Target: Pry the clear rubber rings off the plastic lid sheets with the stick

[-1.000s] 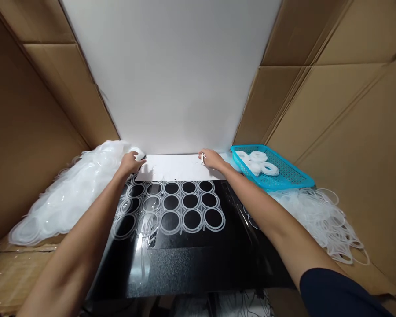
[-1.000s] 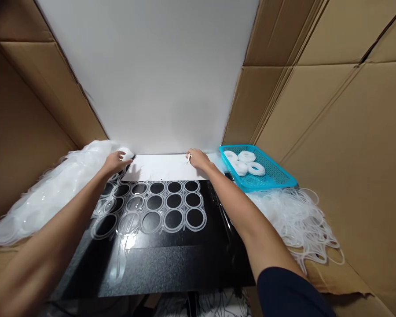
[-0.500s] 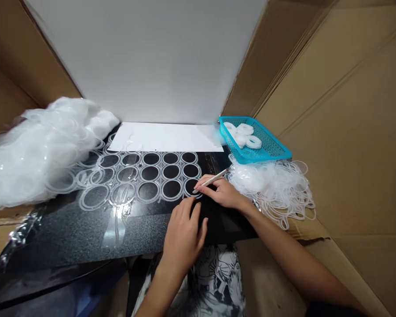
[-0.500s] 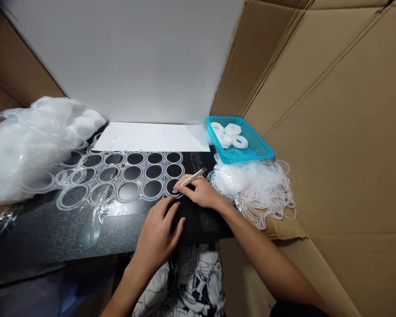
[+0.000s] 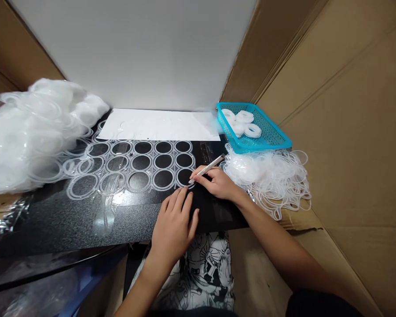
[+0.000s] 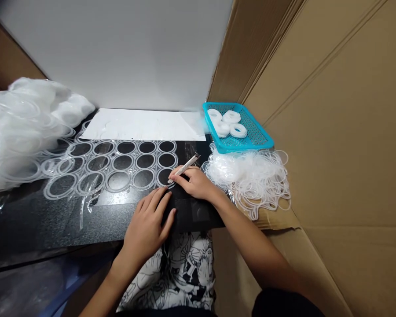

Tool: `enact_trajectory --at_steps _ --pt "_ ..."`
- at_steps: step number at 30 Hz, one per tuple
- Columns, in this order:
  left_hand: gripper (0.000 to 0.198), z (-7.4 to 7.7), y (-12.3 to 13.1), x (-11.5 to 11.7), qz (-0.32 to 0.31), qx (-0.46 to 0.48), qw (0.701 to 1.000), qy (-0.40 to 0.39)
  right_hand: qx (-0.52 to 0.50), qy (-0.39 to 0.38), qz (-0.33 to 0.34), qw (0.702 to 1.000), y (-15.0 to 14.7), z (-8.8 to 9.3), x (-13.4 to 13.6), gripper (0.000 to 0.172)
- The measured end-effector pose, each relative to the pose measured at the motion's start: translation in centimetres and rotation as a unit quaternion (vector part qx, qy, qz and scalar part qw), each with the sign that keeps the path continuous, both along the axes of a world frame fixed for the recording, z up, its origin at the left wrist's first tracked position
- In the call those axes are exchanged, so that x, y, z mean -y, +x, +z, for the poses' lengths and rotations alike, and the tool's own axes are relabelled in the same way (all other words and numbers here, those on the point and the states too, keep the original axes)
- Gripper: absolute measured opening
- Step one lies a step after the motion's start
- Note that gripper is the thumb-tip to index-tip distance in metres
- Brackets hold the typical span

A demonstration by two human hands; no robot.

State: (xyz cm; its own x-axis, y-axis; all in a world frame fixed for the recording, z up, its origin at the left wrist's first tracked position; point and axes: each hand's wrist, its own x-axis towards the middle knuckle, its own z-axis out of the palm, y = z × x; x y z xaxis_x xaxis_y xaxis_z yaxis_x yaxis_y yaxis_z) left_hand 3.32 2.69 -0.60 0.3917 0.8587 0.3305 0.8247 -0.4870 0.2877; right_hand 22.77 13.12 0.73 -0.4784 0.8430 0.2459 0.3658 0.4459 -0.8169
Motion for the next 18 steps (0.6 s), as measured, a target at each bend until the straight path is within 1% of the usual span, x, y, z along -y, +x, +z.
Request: enact_trajectory --at_steps 3,6,8,11,12,14,16,18 --pt "0.039 0.0 0.1 -0.1 0.005 -0.010 1.000 -0.004 0.011 0.027 0.010 1.000 0.1 0.3 0.2 0.022" --pt "0.041 0.2 0.3 -0.3 0.016 -0.021 1.000 -0.008 0.048 0.068 0.046 0.995 0.2 0.6 0.5 0.019" --pt "0.043 0.3 0.5 -0.4 0.018 -0.026 0.999 -0.013 0.084 0.130 0.079 0.985 0.3 0.5 0.5 0.019" --pt "0.044 0.5 0.6 -0.5 0.017 -0.024 0.999 -0.026 0.170 0.258 0.104 0.945 0.1 -0.2 0.2 0.024" --pt "0.043 0.6 0.6 -0.5 0.017 -0.022 0.999 -0.030 0.204 0.290 0.100 0.930 0.0 -0.3 -0.1 0.026" --pt "0.041 0.6 0.6 -0.4 0.016 -0.019 0.999 -0.033 0.258 0.325 0.072 0.907 -0.5 -0.2 -0.9 0.030" --pt "0.038 0.6 0.5 -0.3 0.016 -0.019 0.999 -0.031 0.288 0.333 0.024 0.897 -1.0 0.4 -2.3 0.033" --pt "0.038 0.5 0.6 -0.3 0.017 -0.022 0.999 -0.026 0.297 0.321 -0.017 0.899 -1.6 1.6 -4.4 0.035"
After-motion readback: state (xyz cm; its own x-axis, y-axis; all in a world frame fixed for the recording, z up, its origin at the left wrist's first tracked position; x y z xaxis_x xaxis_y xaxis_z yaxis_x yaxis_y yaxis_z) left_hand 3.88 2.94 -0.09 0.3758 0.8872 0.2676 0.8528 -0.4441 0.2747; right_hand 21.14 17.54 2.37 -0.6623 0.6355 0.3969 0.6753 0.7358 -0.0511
